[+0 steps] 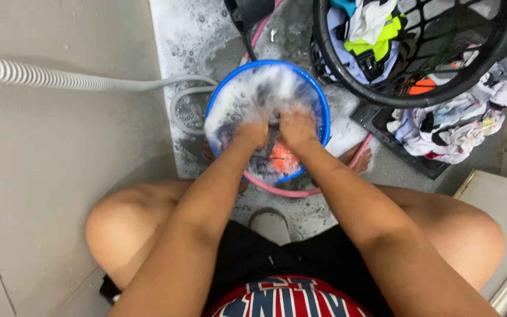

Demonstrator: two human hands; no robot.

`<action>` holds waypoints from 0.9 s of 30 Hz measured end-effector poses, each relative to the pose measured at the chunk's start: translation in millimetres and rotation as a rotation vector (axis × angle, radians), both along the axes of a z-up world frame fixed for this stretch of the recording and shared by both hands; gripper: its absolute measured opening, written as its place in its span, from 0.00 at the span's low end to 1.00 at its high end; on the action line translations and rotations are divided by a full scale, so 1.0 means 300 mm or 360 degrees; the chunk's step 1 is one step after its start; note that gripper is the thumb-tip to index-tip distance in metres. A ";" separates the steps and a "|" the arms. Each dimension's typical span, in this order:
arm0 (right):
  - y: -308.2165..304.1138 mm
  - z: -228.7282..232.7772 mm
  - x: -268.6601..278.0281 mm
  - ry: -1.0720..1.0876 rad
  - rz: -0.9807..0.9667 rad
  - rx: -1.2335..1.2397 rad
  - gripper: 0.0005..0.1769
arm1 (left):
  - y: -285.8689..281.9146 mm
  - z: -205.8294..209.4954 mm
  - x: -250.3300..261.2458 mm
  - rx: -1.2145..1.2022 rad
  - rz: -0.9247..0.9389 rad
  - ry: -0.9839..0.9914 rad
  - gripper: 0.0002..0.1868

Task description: The person washes clothes by hand in a blue bucket with soapy water, scrubbing, wringing out, and transferring various items of clothing from a black basket to the bucket and back.

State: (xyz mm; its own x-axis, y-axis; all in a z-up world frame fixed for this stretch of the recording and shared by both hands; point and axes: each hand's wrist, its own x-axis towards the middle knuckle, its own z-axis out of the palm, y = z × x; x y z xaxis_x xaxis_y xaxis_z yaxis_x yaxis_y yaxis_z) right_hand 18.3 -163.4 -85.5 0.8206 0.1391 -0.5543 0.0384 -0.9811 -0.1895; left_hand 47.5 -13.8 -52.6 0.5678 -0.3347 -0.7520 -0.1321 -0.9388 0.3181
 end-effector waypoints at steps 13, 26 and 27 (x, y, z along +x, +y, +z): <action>-0.022 0.711 0.244 0.0326 0.0138 0.0165 0.27 | 0.102 0.306 0.102 -0.0987 0.0148 -0.0430 0.74; -0.209 1.177 -0.076 -0.0044 -0.0972 0.2223 0.24 | 0.010 0.676 -0.153 -0.1718 0.0847 -0.1089 0.38; -0.228 1.131 -0.104 0.0007 -0.1120 0.2392 0.26 | 0.015 0.691 -0.162 -0.1684 0.0870 -0.1123 0.34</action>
